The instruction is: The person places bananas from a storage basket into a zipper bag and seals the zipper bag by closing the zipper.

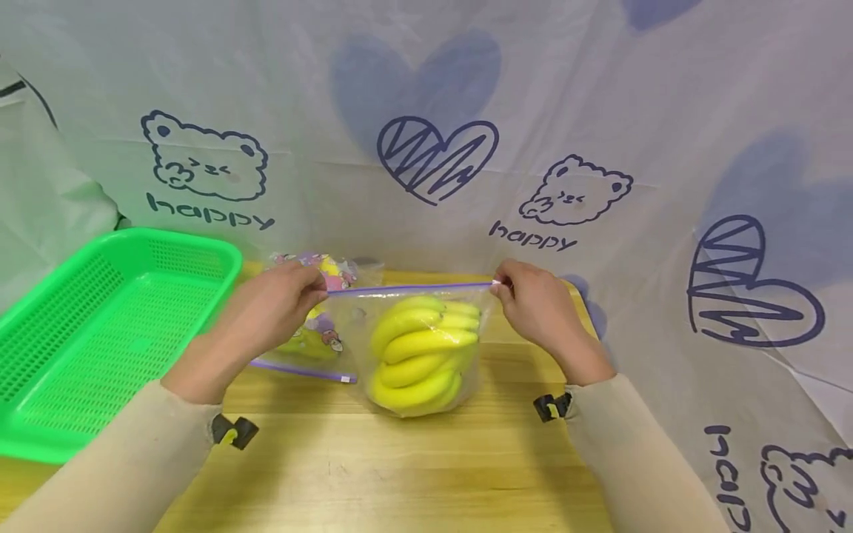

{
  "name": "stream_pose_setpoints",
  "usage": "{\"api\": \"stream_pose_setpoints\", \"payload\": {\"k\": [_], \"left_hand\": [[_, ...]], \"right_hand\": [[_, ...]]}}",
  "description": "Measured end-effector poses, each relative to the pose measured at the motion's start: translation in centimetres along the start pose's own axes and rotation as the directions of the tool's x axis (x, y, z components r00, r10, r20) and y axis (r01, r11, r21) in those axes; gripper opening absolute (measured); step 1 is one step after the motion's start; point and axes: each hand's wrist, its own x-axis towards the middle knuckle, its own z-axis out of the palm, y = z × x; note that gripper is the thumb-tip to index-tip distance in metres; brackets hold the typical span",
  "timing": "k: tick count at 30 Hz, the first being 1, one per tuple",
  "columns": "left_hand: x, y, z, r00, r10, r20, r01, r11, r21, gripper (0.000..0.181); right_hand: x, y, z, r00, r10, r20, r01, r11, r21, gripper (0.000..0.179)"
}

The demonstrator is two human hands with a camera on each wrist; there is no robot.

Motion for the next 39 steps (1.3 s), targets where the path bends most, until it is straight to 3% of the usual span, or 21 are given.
{"api": "stream_pose_setpoints", "payload": {"k": [2,5,9,13,20,25,28,33,35,39], "left_hand": [[1.6,0.0,0.5,1.000,-0.012,-0.022,0.012,1.000,0.002,0.013],[3.4,0.1,1.0,0.996,-0.002,-0.091,0.003,1.000,0.003,0.013],[3.9,0.0,2.1,0.984,0.091,-0.151,-0.086,0.996,0.038,0.011],[2.3,-0.2,3.9,0.970,0.196,-0.141,-0.187,0.979,0.076,0.006],[-3.0,-0.4,7.1,0.940,0.320,-0.116,-0.306,0.944,0.121,0.009],[-5.5,-1.2,9.5,0.932,0.350,-0.094,-0.330,0.927,0.178,0.017],[-5.6,-1.6,10.4,0.942,0.319,-0.109,-0.290,0.931,0.220,0.017],[-4.5,-1.5,11.7,0.953,0.274,-0.131,-0.232,0.935,0.267,0.012],[-4.5,-1.5,12.2,0.952,0.275,-0.133,-0.232,0.933,0.274,0.011],[-5.4,-1.7,13.0,0.948,0.284,-0.142,-0.238,0.931,0.277,0.014]], "right_hand": [[1.0,0.4,0.4,0.995,0.022,-0.095,-0.022,1.000,0.003,0.014],[2.1,1.0,1.1,0.969,0.056,-0.240,-0.050,0.998,0.031,0.014],[1.6,1.8,2.1,0.947,0.092,-0.308,-0.077,0.995,0.060,0.015],[-1.0,2.7,3.9,0.963,0.064,-0.260,-0.056,0.998,0.041,0.013],[-6.8,3.5,7.3,0.988,-0.080,-0.132,0.077,0.997,-0.032,0.009],[-8.4,3.4,10.2,0.980,-0.182,-0.074,0.173,0.978,-0.119,0.010],[-8.1,3.4,11.8,0.973,-0.212,-0.087,0.194,0.965,-0.178,0.010],[-6.9,3.8,13.4,0.988,-0.116,-0.102,0.093,0.974,-0.206,0.007],[-6.9,3.8,13.8,0.989,-0.100,-0.110,0.074,0.973,-0.219,0.007],[-7.7,3.8,14.1,0.980,-0.144,-0.137,0.104,0.959,-0.264,0.010]]}}
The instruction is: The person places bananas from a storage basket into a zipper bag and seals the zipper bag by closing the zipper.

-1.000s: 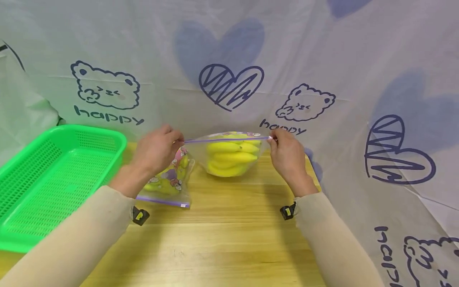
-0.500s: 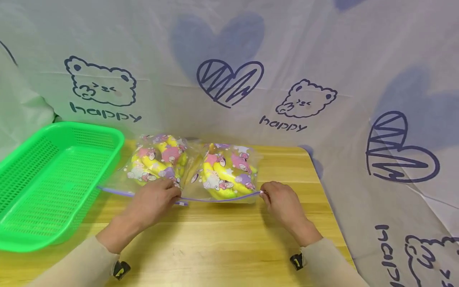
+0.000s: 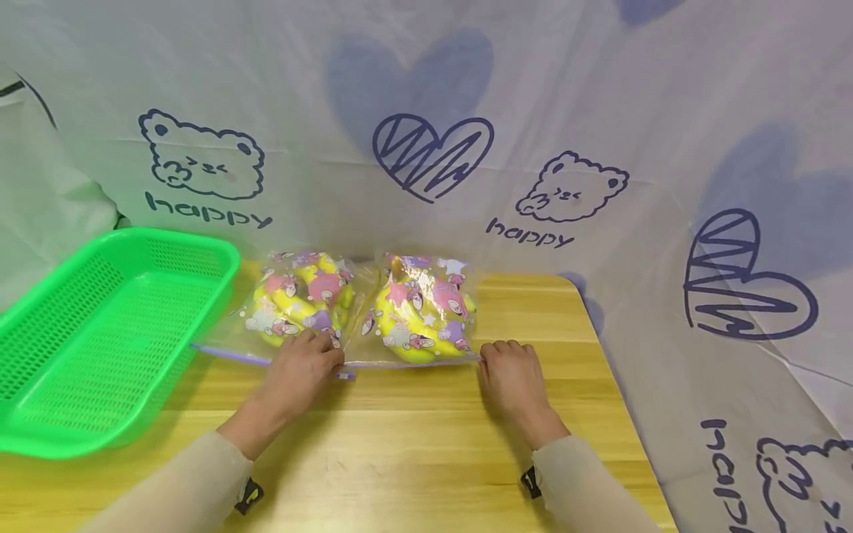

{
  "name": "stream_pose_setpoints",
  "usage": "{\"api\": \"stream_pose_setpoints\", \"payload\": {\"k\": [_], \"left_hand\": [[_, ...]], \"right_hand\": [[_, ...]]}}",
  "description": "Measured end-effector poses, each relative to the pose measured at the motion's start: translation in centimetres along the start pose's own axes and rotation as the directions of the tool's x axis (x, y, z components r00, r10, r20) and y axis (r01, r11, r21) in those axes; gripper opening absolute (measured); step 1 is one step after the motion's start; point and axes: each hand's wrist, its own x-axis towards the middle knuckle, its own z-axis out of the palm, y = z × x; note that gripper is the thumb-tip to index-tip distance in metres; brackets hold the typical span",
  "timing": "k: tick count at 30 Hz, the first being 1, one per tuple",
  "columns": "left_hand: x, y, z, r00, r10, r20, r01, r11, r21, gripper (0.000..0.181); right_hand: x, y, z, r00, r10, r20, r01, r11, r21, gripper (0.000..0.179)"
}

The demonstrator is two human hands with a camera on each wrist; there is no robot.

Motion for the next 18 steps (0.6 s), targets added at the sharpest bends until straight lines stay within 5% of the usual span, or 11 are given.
{"api": "stream_pose_setpoints", "payload": {"k": [6,11,18], "left_hand": [[-0.8,0.3,0.1,1.000,-0.018,0.016,0.019,0.999,-0.034,0.011],[-2.3,0.4,-0.8,0.994,-0.102,0.046,0.107,0.988,-0.115,0.009],[-6.5,0.0,-3.6,0.963,-0.262,0.064,0.269,0.953,-0.141,0.010]], "right_hand": [[-1.1,-0.2,0.3,1.000,-0.010,0.010,0.010,1.000,0.018,0.012],[-1.8,-0.5,0.2,1.000,0.024,0.009,-0.025,0.998,0.052,0.011],[-2.6,-2.7,-0.2,0.984,-0.043,-0.172,0.058,0.995,0.082,0.027]]}}
